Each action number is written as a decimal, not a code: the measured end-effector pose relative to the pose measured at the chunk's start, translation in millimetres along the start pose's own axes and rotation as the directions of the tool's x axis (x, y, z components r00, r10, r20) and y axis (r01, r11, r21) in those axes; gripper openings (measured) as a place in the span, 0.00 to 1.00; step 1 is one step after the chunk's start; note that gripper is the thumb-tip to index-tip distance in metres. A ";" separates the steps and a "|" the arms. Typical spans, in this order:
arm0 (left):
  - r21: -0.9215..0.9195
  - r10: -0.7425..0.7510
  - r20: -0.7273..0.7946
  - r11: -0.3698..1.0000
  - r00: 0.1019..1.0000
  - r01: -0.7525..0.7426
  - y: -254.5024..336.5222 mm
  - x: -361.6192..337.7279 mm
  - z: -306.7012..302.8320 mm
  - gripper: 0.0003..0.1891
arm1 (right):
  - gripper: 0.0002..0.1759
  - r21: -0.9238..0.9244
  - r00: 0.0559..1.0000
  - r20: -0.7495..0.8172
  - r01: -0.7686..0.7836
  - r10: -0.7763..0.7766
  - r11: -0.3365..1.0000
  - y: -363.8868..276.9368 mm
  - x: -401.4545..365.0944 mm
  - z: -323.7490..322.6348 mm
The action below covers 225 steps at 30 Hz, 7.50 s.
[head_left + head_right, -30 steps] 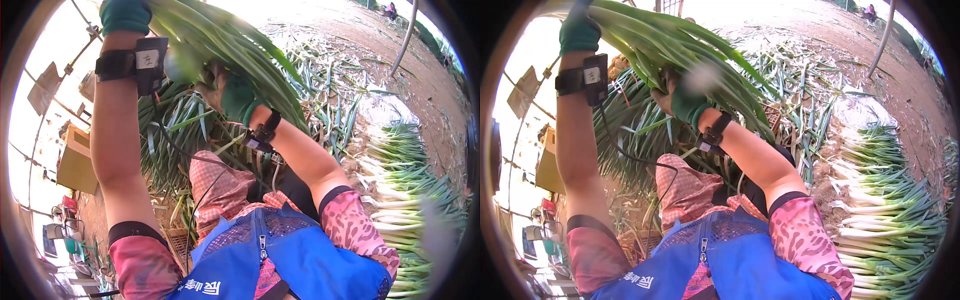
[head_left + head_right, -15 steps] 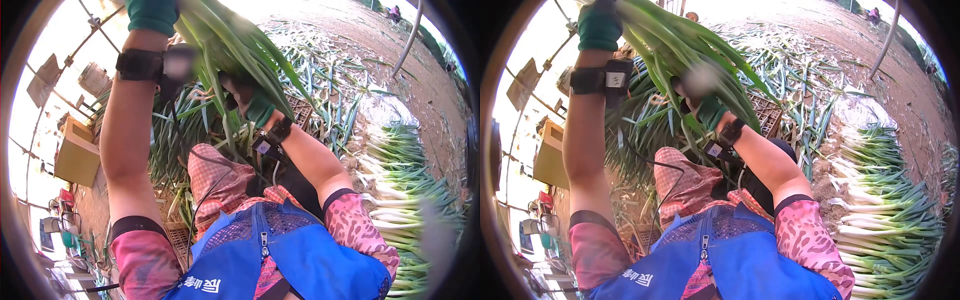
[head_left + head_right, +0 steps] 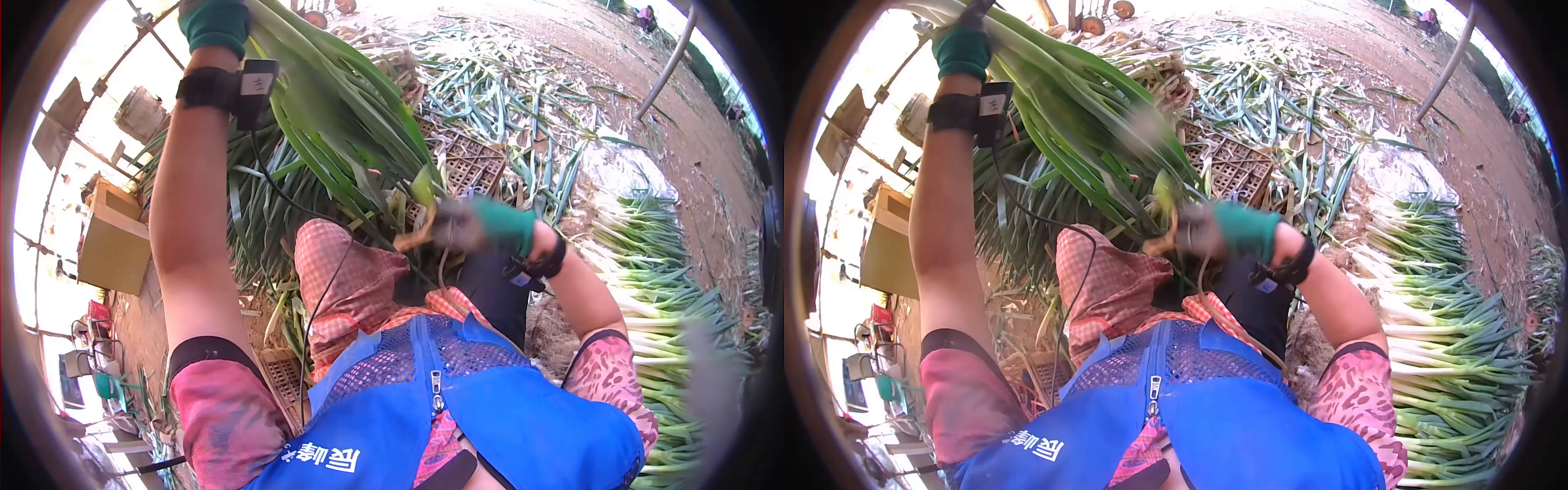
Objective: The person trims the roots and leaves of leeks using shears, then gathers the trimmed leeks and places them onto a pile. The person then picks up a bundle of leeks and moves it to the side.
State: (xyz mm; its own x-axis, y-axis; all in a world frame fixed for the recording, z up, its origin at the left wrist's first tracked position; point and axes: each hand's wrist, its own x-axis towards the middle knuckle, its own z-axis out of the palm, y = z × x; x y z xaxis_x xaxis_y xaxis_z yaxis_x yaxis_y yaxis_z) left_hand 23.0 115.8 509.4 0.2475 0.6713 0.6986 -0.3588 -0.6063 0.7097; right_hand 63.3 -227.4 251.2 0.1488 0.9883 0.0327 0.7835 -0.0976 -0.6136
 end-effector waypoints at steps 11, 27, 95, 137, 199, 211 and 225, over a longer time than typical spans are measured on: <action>0.171 -0.074 0.761 0.981 0.645 -0.089 5.6 -38.9 39.0 0.21 | 0.31 -0.948 0.689 -0.301 -0.293 -0.659 0.126 -90.8 -1.6 -170.7; -0.561 0.567 0.823 0.815 -0.001 0.146 121.3 -356.2 135.5 0.27 | 0.10 -0.894 0.893 -0.447 -0.445 0.048 -0.046 -134.9 -220.3 -123.6; 0.325 -0.157 0.940 0.674 -0.301 0.663 -305.1 -292.8 167.8 0.22 | 0.27 0.865 -0.443 -0.501 -0.293 -0.743 -0.408 -547.1 -621.8 88.3; 0.478 -0.264 0.853 0.742 -0.451 0.470 -265.3 -317.9 206.7 0.25 | 0.37 0.580 -0.812 -0.526 -0.125 -0.253 -0.805 -444.3 -653.1 242.8; 0.337 -0.490 0.872 0.601 0.001 0.725 -260.8 -301.2 15.4 0.21 | 0.37 0.644 -0.399 -0.639 -0.745 0.658 0.174 13.3 -400.9 101.8; 0.141 -0.353 0.589 0.931 0.727 0.337 -237.4 -117.7 -78.1 0.16 | 0.24 -0.032 0.823 -0.331 -0.499 0.462 0.866 125.2 39.4 52.9; 0.909 -0.563 0.003 0.346 0.826 0.232 -378.6 74.1 -107.4 0.37 | 0.27 0.090 0.754 0.013 -0.655 0.657 0.750 210.1 97.2 109.6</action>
State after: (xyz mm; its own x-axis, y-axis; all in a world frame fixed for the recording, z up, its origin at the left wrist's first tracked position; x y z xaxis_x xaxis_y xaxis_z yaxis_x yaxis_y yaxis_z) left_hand 80.5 440.8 282.8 0.4096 0.8947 0.1781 0.7513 -0.4416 0.4904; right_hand 176.3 -139.0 38.9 0.6190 0.6825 -0.3886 0.4362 -0.7102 -0.5525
